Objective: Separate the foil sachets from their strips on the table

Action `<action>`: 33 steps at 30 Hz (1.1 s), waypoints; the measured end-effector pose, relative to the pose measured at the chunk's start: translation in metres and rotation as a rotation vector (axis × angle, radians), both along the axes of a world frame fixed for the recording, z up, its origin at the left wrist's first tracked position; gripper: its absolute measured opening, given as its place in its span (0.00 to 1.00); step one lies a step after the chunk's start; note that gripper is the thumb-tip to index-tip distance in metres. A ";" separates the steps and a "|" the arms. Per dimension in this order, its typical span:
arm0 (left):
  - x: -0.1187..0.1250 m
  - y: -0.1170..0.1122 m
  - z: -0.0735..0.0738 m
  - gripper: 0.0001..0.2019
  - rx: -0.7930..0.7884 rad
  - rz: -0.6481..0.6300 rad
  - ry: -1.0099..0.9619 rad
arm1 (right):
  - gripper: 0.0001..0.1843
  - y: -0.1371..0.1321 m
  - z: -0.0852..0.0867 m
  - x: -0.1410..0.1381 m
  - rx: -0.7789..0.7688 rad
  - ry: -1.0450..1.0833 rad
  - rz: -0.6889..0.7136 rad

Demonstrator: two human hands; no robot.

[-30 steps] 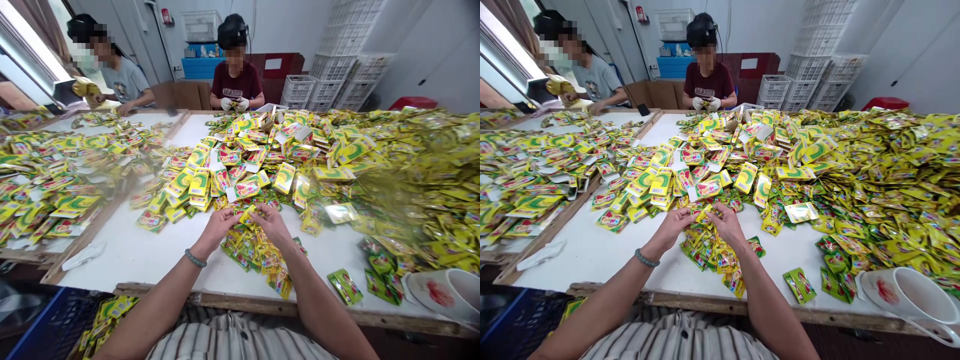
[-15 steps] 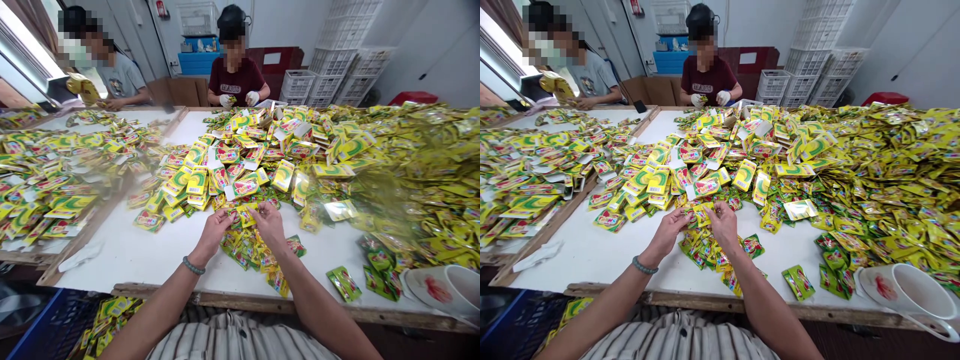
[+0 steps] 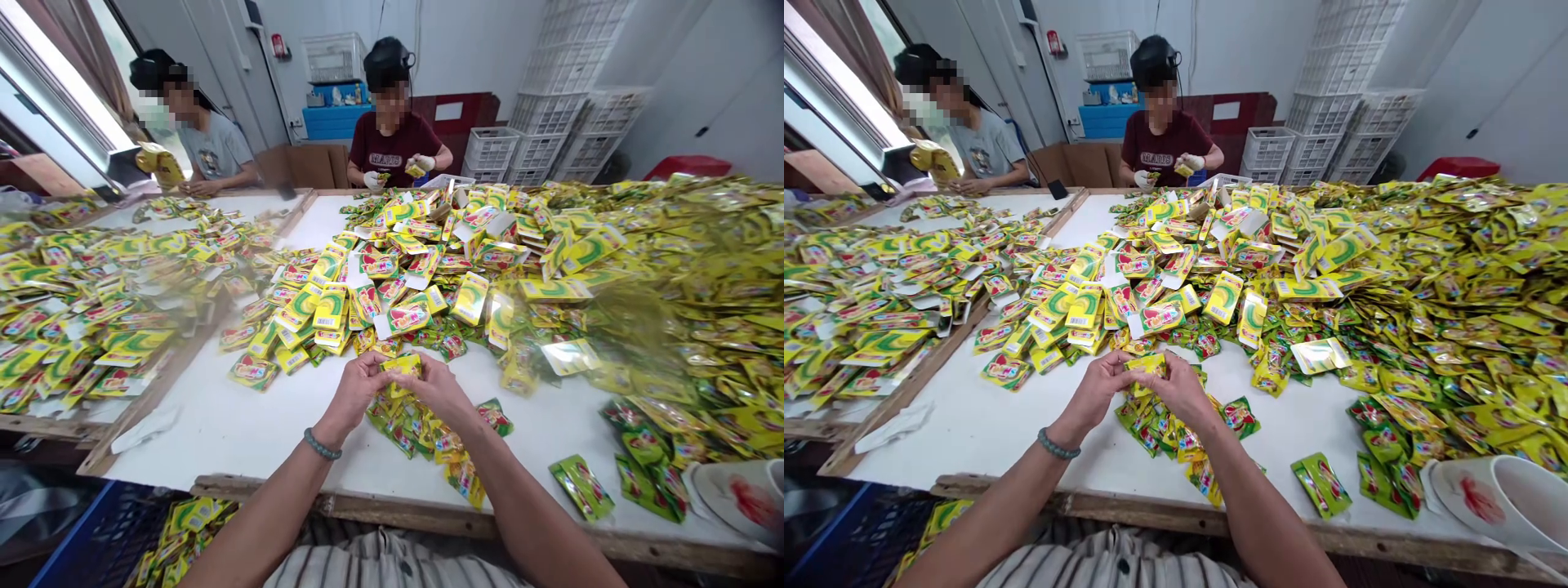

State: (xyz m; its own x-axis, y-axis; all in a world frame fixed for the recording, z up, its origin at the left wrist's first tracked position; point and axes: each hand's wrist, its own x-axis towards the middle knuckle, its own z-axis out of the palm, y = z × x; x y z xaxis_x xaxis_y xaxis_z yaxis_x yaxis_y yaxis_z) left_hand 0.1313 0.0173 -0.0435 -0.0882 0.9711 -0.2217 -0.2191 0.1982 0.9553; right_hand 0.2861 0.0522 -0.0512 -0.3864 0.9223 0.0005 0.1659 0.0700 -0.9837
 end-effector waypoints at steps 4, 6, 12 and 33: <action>0.000 0.004 0.003 0.17 -0.011 -0.035 0.066 | 0.10 -0.006 0.001 -0.002 0.308 -0.206 -0.100; -0.002 0.007 0.007 0.18 -0.054 -0.084 0.052 | 0.08 -0.006 0.001 -0.001 0.394 -0.187 -0.131; -0.015 0.040 0.024 0.25 0.125 -0.091 0.399 | 0.11 0.005 0.009 0.015 0.273 -0.036 -0.257; -0.043 0.033 0.043 0.22 0.146 -0.087 0.207 | 0.15 0.008 0.005 0.019 0.156 -0.117 0.062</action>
